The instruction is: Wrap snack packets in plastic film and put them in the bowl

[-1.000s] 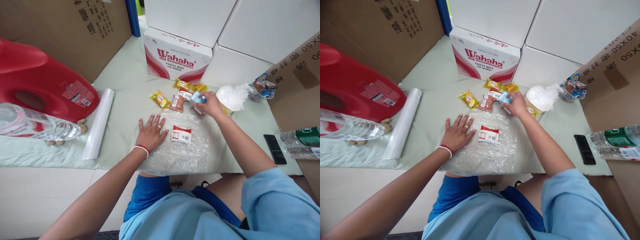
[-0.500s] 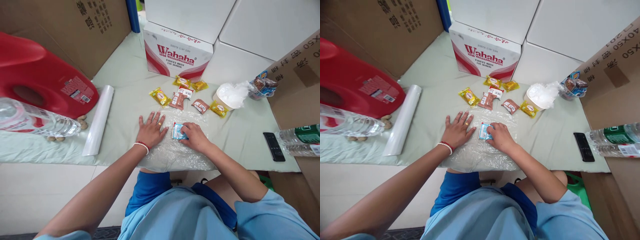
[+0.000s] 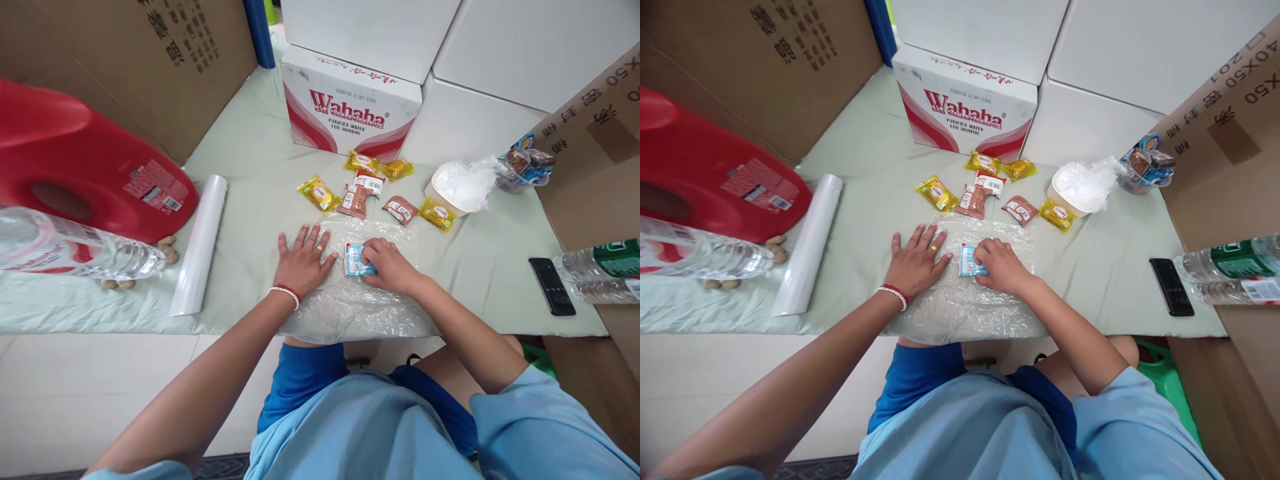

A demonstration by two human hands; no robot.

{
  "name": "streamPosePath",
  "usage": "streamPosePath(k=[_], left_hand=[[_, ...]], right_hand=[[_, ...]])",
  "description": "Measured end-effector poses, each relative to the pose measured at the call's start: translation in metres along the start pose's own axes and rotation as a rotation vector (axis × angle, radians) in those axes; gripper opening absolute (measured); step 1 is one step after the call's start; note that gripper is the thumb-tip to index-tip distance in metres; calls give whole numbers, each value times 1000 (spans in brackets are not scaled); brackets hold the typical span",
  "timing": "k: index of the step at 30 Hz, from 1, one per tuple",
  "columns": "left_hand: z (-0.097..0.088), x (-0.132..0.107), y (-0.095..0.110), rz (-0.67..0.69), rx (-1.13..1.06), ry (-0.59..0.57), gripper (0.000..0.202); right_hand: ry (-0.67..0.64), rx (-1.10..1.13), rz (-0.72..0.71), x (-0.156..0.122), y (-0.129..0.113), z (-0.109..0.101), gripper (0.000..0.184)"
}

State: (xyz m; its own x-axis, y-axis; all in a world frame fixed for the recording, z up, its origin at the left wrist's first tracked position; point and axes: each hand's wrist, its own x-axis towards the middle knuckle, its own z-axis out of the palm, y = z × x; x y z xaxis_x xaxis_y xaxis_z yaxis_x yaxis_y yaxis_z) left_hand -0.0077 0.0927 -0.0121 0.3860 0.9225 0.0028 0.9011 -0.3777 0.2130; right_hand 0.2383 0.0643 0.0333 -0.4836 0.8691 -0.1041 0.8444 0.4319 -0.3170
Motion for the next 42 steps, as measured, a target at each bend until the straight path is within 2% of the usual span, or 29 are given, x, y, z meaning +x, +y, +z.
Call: streamPosePath(k=[4,9,16,19,21,23,25,27,29,31,32,34,36,39,40,42], left_hand=[[-1,-1,0,5,-8,4,66],[-3,-1,1,1,-24,-3,65],[-9,3,-9,-31,-115,-92,63],[-12,0,-16,-32,-83,-129,62],[-12,-6,-20,-27,-39,-104,61],[-12,-16,-22,-22,-18,-11,59],[-11,-26,-23,28,-26,121,55],[-10,-36,-24,158,-68,210,48],[-9,-45,-28,348,-152,181,42],[-9,-54,-33,470,-247,83,37],[-10,-58,-37,480,-288,38,35],[-13,-67,-44,434,-356,-23,30],[-18,-74,-50,404,-416,-71,31],[-23,-79,-57,453,-451,-173,53],[-24,-79,-58,475,-441,-206,59],[-26,-76,-59,514,-411,-268,63]], right_hand=[[51,72,8,1,-1,6,24],[41,46,53,2,-8,9,24],[11,61,58,-1,-5,4,24],[-3,73,67,-2,-3,0,25],[-14,70,68,-2,-2,-1,25],[-24,57,52,-2,-1,-2,25],[-27,46,24,-1,1,-1,26],[-15,54,-4,-1,2,0,29],[20,71,-27,-6,4,-3,36],[93,93,-32,-18,4,-11,38],[140,113,-28,-27,3,-15,36],[215,192,-20,-53,2,-22,31],[215,301,-29,-85,1,-21,33],[126,379,-29,-131,-2,3,51],[118,376,-17,-143,-3,15,52],[150,372,8,-157,-3,36,36]])
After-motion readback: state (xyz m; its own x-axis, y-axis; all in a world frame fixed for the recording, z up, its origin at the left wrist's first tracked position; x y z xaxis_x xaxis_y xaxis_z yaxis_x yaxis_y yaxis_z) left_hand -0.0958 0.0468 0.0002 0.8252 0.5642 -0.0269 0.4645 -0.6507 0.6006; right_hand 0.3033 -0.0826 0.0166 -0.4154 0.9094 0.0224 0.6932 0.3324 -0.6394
